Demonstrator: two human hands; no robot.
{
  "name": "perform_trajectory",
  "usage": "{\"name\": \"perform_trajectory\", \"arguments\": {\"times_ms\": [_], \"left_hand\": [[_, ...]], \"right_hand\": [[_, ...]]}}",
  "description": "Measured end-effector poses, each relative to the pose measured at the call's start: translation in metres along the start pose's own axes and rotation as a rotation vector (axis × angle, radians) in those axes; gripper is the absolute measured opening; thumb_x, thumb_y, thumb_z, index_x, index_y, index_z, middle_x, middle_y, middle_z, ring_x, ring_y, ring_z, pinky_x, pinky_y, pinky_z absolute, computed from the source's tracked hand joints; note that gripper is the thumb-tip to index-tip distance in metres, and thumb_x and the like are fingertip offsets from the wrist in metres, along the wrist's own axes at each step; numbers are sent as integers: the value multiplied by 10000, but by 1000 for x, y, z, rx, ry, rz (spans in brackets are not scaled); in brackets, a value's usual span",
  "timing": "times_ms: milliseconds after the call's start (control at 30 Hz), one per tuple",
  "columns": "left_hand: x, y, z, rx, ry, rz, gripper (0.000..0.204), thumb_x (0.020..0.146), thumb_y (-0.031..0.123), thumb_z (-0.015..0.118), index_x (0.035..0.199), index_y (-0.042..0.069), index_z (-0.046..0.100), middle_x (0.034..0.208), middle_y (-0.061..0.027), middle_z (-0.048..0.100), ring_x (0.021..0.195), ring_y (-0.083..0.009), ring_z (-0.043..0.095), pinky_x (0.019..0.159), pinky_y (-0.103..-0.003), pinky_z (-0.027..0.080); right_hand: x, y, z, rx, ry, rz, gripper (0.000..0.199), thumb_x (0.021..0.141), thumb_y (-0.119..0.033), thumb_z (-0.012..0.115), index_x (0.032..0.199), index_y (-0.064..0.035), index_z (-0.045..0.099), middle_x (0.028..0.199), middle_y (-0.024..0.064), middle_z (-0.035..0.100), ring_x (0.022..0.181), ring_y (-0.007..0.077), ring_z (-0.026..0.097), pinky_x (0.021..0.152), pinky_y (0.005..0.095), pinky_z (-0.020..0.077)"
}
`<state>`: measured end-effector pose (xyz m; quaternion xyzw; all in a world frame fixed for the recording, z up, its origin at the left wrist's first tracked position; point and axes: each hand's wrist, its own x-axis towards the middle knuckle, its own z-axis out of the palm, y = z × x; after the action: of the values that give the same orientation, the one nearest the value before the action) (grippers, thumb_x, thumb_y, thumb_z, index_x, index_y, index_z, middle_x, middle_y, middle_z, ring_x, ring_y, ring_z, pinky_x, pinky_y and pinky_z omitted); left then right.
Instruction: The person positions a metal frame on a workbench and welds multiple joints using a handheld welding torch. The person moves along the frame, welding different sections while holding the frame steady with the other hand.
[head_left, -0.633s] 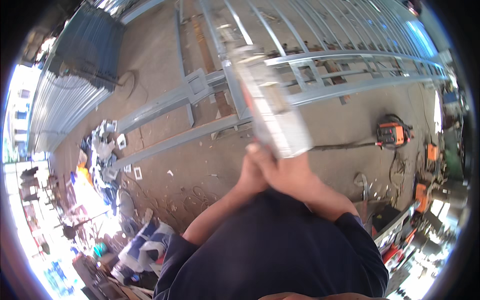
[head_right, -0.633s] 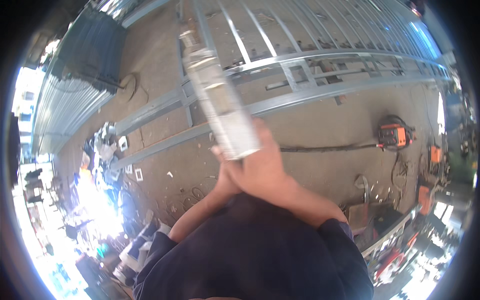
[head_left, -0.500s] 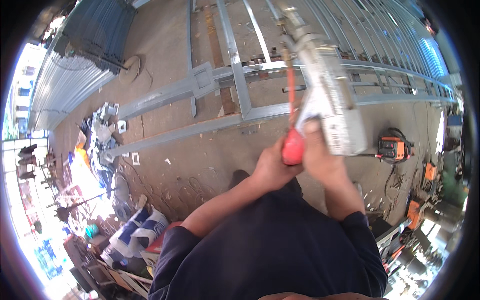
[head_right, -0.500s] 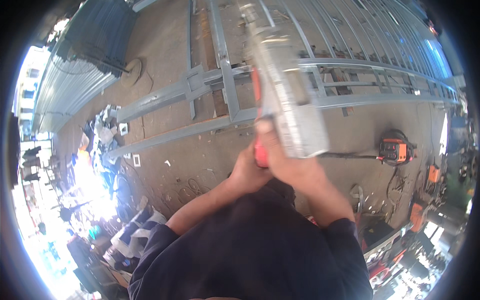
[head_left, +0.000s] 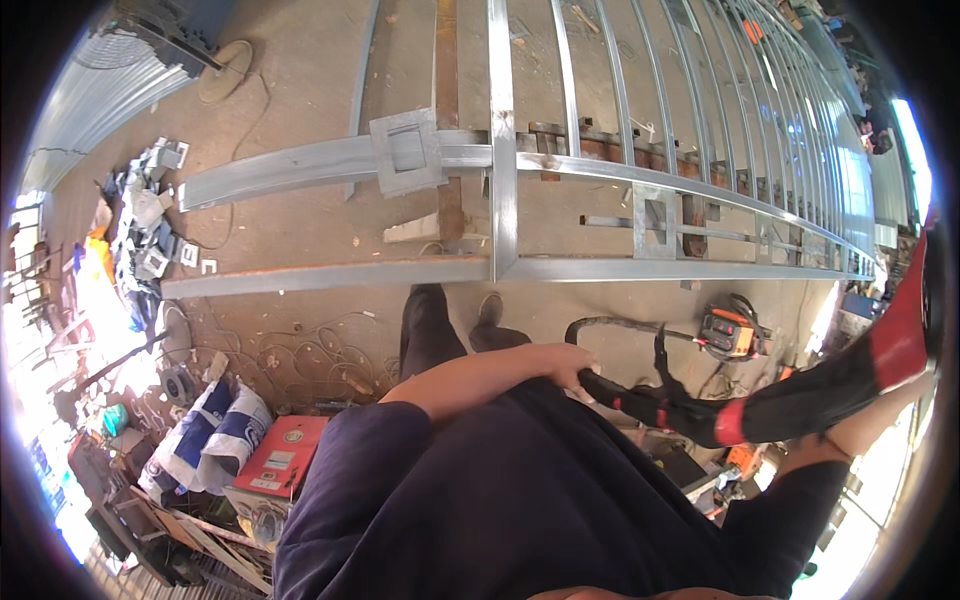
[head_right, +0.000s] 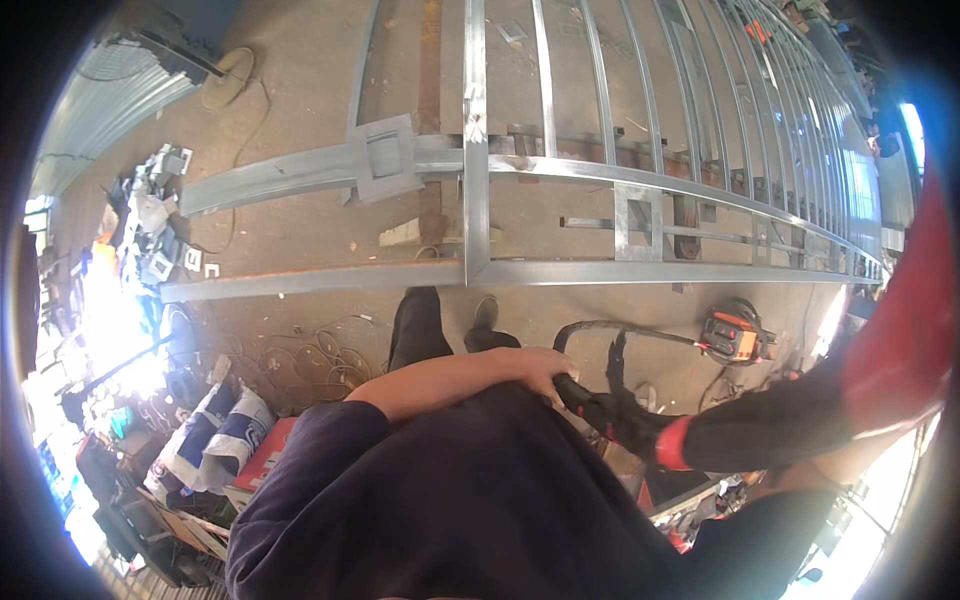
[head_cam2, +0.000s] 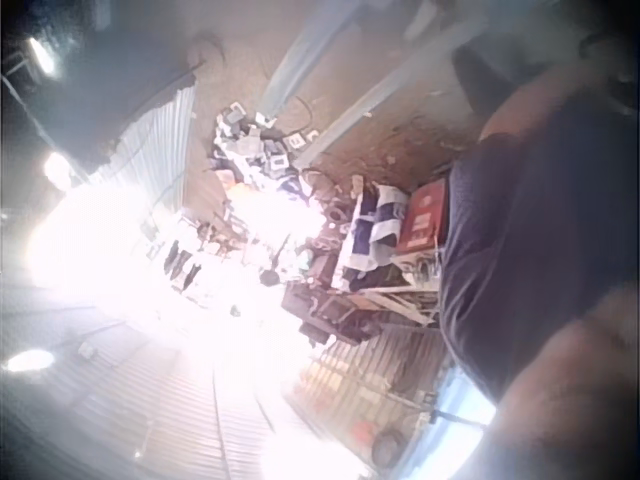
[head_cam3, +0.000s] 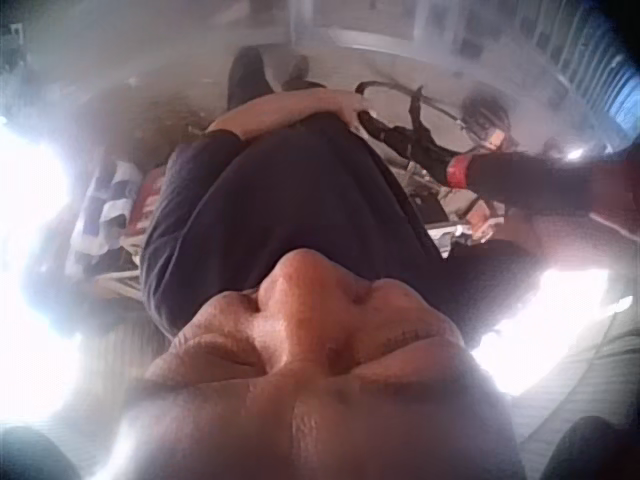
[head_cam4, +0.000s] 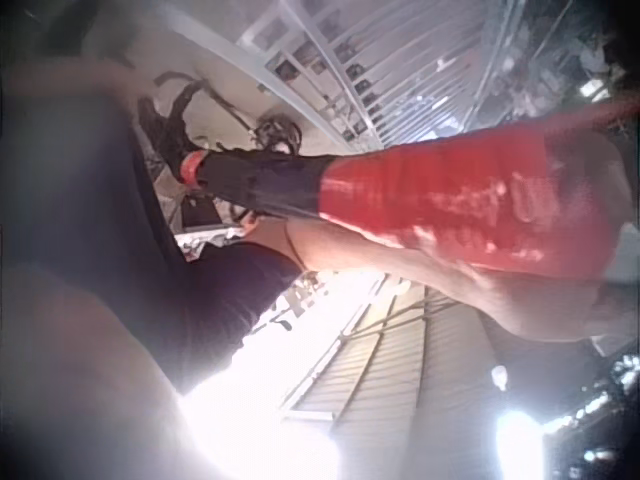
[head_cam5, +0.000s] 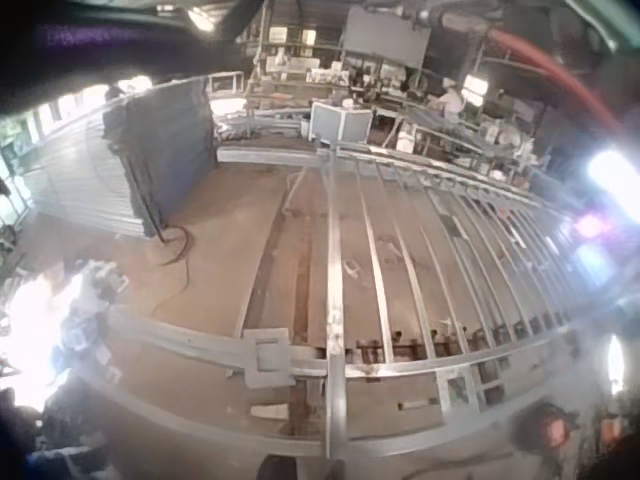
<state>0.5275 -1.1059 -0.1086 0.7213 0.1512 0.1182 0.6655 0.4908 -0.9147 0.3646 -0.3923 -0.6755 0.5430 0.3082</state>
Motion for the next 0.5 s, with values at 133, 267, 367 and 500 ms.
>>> {"name": "perform_trajectory", "arguments": {"times_ms": [133, 267, 367, 500], "left_hand": [[1, 51, -12, -146, 49, 97, 551, 801, 566, 834, 1030, 71, 762, 947, -183, 751, 937, -397, 716, 812, -490, 535], [-9, 105, -50, -169, -147, 282, 446, 829, 425, 798, 1098, 72, 756, 1029, -197, 760, 1011, -410, 718, 841, -507, 536], [-25, 122, -61, -143, -252, 450, 391, 848, 336, 751, 1136, 72, 749, 1068, -206, 757, 1044, -415, 712, 854, -508, 535], [-74, 149, -79, -100, -488, 665, 383, 891, 307, 696, 1156, 35, 741, 1097, -231, 749, 1063, -420, 710, 891, -513, 535]], "right_hand": [[122, 13, 43, -239, -227, 335, 537, 1034, -352, 638, 1324, 93, 560, 1095, 195, 661, 884, 201, 684, 753, 328, 597], [225, 52, 97, -423, -466, 630, 561, 1011, -331, 668, 1345, 102, 544, 1162, 210, 650, 931, 208, 686, 807, 334, 613], [246, 92, 122, -605, -459, 807, 507, 999, -371, 678, 1244, 69, 618, 1011, 168, 683, 808, 213, 711, 703, 330, 605], [243, 131, 142, -683, -465, 1118, 603, 1021, -423, 672, 1395, 41, 579, 1079, 161, 698, 642, 190, 697, 539, 310, 578]]}}
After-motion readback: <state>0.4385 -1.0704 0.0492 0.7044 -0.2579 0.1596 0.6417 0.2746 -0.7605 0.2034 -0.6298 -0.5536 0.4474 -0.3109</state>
